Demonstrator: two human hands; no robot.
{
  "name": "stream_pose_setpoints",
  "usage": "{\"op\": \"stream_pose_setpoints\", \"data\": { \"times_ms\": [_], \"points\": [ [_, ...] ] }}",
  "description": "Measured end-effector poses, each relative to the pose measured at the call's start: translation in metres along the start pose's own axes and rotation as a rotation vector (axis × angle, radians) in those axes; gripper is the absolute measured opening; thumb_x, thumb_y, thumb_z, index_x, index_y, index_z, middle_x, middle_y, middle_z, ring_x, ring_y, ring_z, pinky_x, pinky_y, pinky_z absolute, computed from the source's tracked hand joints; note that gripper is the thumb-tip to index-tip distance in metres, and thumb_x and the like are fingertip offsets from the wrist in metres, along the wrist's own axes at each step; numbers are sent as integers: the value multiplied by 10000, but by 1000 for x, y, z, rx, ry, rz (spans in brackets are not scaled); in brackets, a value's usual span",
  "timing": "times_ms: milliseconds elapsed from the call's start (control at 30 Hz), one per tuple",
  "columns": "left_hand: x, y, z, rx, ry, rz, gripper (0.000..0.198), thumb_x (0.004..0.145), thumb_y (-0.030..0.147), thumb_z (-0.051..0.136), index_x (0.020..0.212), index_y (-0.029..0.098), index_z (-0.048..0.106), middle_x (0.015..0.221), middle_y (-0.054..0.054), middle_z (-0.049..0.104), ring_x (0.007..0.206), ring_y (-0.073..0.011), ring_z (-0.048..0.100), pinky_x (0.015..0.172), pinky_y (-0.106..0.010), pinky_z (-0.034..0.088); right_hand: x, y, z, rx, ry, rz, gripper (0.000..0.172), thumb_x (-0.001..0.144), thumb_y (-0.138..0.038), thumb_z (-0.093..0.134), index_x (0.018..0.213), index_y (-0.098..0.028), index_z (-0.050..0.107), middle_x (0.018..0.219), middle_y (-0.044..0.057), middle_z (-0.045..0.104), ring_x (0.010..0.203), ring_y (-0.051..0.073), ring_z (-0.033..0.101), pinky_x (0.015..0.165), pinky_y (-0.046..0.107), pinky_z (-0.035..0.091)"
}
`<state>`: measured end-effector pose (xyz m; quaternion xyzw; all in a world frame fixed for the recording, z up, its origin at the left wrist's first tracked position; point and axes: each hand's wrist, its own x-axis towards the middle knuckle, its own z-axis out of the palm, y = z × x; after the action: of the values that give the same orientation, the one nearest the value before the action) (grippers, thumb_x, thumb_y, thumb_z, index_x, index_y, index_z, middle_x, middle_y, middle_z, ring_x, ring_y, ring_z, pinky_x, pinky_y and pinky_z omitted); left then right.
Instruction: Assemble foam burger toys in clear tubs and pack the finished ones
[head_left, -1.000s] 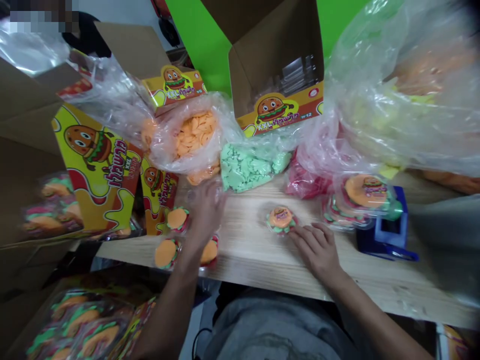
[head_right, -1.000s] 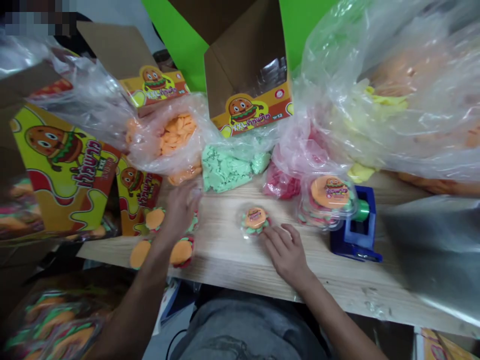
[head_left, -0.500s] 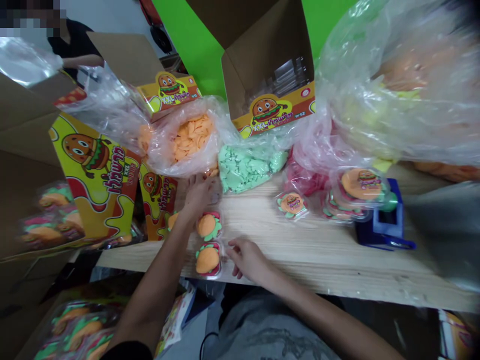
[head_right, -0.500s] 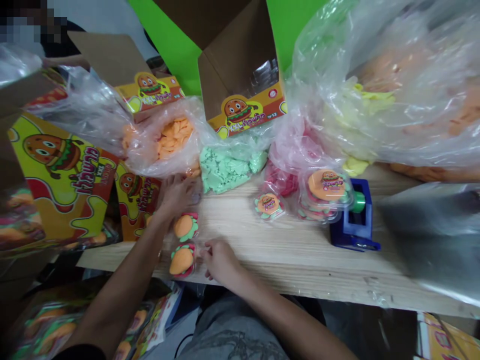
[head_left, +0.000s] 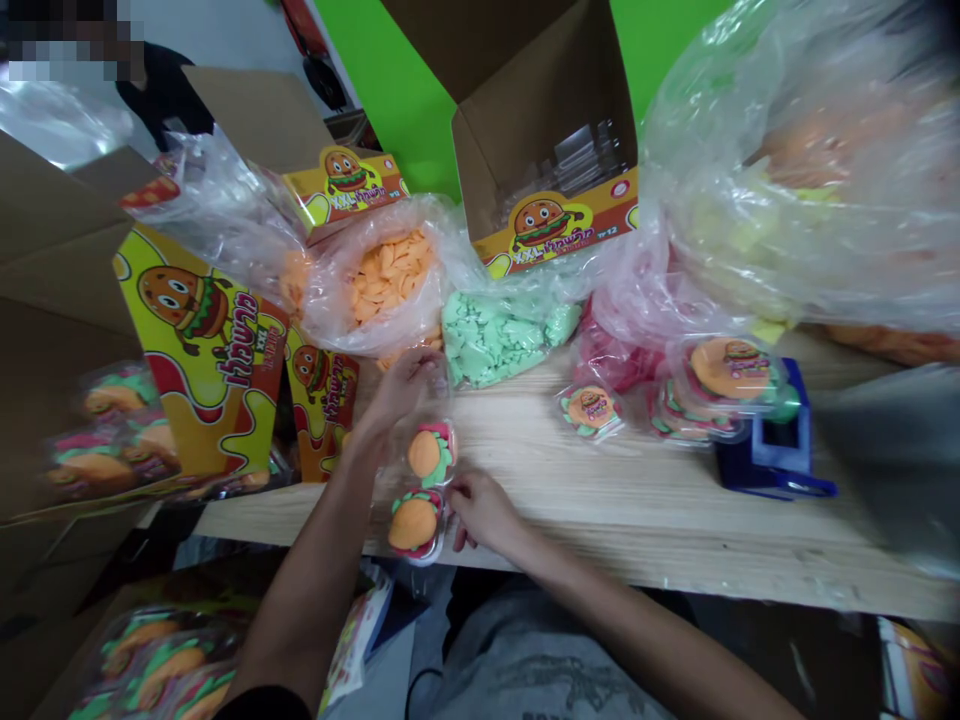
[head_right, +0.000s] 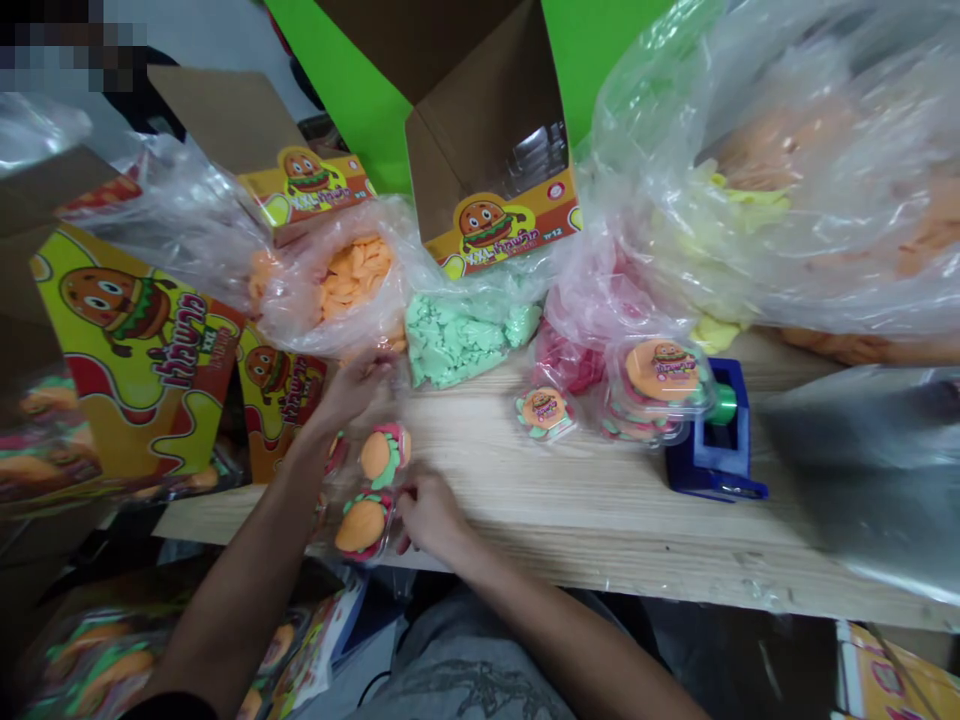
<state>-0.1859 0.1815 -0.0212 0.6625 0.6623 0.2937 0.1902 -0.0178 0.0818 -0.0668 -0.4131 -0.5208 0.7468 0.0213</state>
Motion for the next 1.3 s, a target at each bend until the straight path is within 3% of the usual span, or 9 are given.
{"op": "stream_pose_setpoints", "data": {
  "times_ms": [200,400,600,667,767,900,1000,1133,1300],
  "points": [
    [3,-11,-10,-41,55,-11,205,788,253,420,892,158,569,883,-45,630,823,-159,572,765,-296,459,-12,-9,-11,-12,101,22,217,884,-311,469,896,-118,566,678,-28,580,471,56,522,437,194,449],
    [12,-19,-10,19,64,-36,215,787,242,442,894,159,609,929,-68,640,905,-207,565,870,-380,415,-75,23,-67,45,287,0,196,848,-301,491,724,-151,516,474,-93,460,326,42,425,326,161,319],
    [-25,33,18,9,126,-82,399,796,214,477,1191,155,477,1328,-126,387,1277,-283,220,1043,-495,157,-124,54,-97,158,382,21,232,771,-415,464,724,-188,479,423,-79,469,329,100,497,324,193,372],
    [-51,58,36,-162,-11,-146,383,825,247,466,1201,174,464,1296,-113,432,1215,-250,338,1014,-455,262,-126,56,-97,179,407,11,239,754,-423,469,793,-187,482,475,-65,502,365,116,533,355,215,420],
    [-83,86,69,-314,-228,-221,473,827,293,486,1275,188,375,1165,-107,560,850,-176,586,738,-335,499,-121,55,-98,160,472,-38,292,769,-400,459,973,-191,440,589,-48,533,361,110,518,347,227,420],
    [-95,102,95,-477,-459,-294,462,866,279,404,1306,157,333,976,-85,659,596,-131,617,507,-255,514,-116,55,-99,20,585,-162,254,805,-302,455,1040,-218,407,719,-18,539,413,106,525,376,230,425],
    [-99,110,90,-518,-529,-265,360,881,251,367,1221,181,462,1101,-76,618,810,-156,639,676,-281,538,-122,60,-97,-175,661,-280,58,819,-229,436,861,-220,475,747,11,564,604,152,587,555,270,485],
    [-126,115,71,-337,-593,-24,375,890,253,363,1260,263,424,1322,-54,450,1218,-190,405,1009,-378,356,-139,76,-91,-451,669,-423,151,805,-163,420,805,-220,560,860,62,626,786,199,600,664,301,489],
    [-179,110,72,-88,-542,207,893,659,450,673,1357,250,155,1417,-193,230,1290,-329,255,971,-523,349,-151,97,-82,-677,654,-509,217,833,-160,407,864,-228,611,896,76,673,788,224,622,686,349,508]
  ]
}}
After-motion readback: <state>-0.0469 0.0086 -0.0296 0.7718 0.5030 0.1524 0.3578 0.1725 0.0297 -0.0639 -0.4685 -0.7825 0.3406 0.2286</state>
